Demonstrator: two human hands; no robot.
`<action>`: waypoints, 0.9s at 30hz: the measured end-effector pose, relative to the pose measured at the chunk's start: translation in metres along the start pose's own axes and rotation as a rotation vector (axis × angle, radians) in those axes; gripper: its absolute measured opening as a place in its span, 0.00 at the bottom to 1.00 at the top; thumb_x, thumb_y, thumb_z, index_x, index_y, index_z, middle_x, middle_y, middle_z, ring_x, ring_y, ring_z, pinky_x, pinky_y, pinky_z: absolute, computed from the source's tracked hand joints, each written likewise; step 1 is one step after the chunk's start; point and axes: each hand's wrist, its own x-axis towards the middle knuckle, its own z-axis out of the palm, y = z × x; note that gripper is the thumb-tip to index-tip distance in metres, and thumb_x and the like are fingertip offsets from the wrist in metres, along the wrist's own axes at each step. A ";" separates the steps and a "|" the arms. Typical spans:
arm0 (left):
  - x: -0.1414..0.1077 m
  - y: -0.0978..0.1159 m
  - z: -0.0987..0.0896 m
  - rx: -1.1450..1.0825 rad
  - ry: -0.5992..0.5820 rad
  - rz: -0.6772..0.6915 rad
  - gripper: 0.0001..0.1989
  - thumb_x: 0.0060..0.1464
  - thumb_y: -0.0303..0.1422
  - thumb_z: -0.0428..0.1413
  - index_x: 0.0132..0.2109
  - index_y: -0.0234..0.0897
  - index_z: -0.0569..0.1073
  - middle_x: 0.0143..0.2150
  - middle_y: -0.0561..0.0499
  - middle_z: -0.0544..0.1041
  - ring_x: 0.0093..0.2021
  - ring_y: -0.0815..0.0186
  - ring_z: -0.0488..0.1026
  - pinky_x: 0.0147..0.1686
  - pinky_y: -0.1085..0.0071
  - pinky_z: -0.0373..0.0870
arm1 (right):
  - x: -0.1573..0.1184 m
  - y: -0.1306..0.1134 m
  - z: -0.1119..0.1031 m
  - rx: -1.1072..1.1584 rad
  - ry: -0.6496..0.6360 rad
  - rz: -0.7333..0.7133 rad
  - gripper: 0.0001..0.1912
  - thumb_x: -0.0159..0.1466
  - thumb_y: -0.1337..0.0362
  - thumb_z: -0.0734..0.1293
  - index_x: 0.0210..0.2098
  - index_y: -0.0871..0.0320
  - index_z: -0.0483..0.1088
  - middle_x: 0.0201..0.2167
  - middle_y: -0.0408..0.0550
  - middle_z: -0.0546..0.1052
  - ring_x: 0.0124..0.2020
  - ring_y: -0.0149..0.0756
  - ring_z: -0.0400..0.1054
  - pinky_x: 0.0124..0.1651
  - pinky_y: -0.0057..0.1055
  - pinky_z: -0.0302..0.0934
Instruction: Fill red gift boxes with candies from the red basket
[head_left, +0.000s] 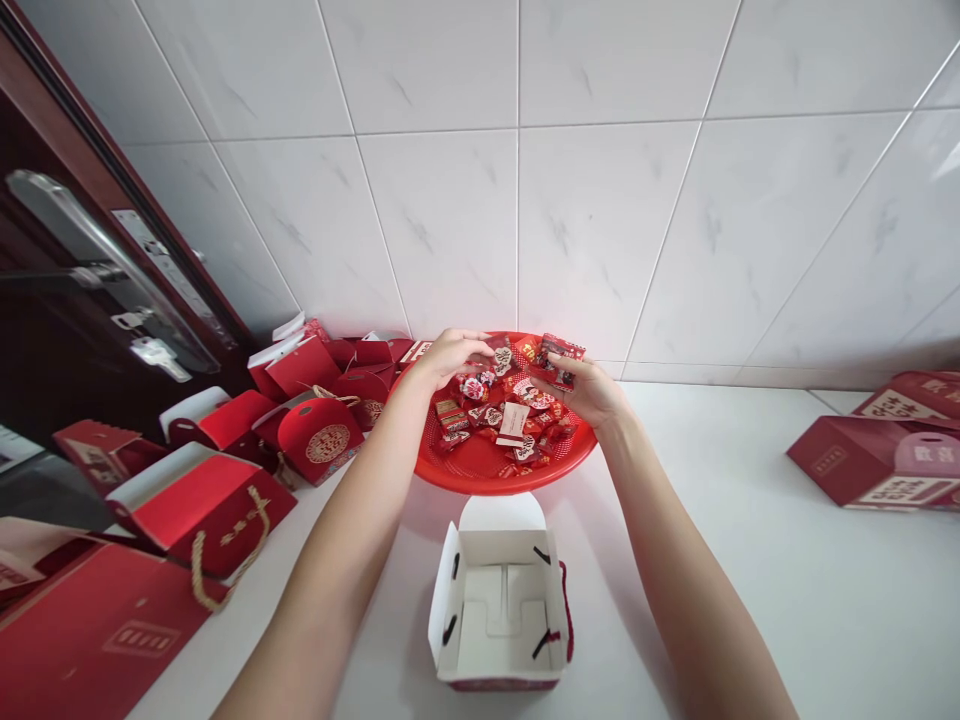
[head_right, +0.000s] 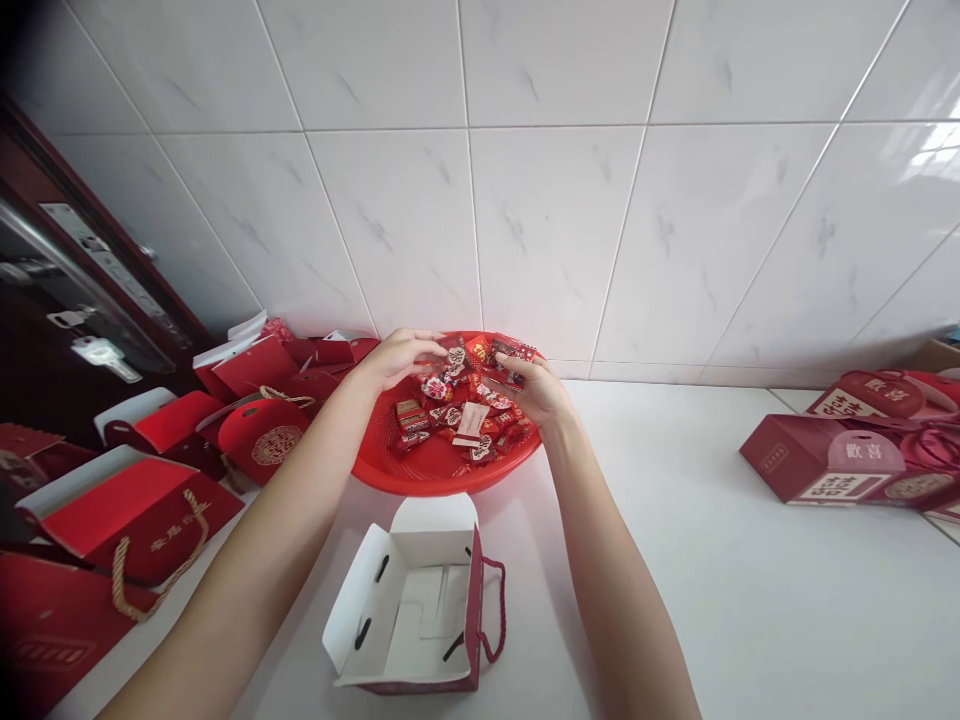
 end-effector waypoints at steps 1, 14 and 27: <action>-0.001 0.002 0.001 -0.062 -0.022 0.026 0.06 0.36 0.26 0.64 0.27 0.36 0.77 0.28 0.52 0.80 0.33 0.66 0.78 0.41 0.69 0.75 | 0.000 0.000 0.000 0.006 0.005 -0.005 0.10 0.51 0.70 0.78 0.32 0.57 0.78 0.34 0.43 0.83 0.43 0.40 0.77 0.53 0.42 0.75; -0.021 0.013 0.013 -0.134 0.006 0.055 0.08 0.38 0.26 0.65 0.31 0.34 0.77 0.31 0.52 0.81 0.35 0.66 0.79 0.49 0.64 0.76 | -0.012 -0.008 0.012 0.011 -0.035 -0.112 0.12 0.51 0.65 0.80 0.34 0.55 0.78 0.36 0.44 0.84 0.50 0.45 0.77 0.54 0.44 0.75; -0.150 0.020 0.000 0.011 -0.179 0.213 0.20 0.40 0.34 0.68 0.43 0.37 0.77 0.42 0.51 0.80 0.42 0.60 0.78 0.45 0.65 0.75 | -0.099 -0.054 0.057 -0.463 -0.363 -0.106 0.17 0.53 0.60 0.80 0.41 0.60 0.81 0.37 0.50 0.83 0.42 0.45 0.79 0.51 0.46 0.75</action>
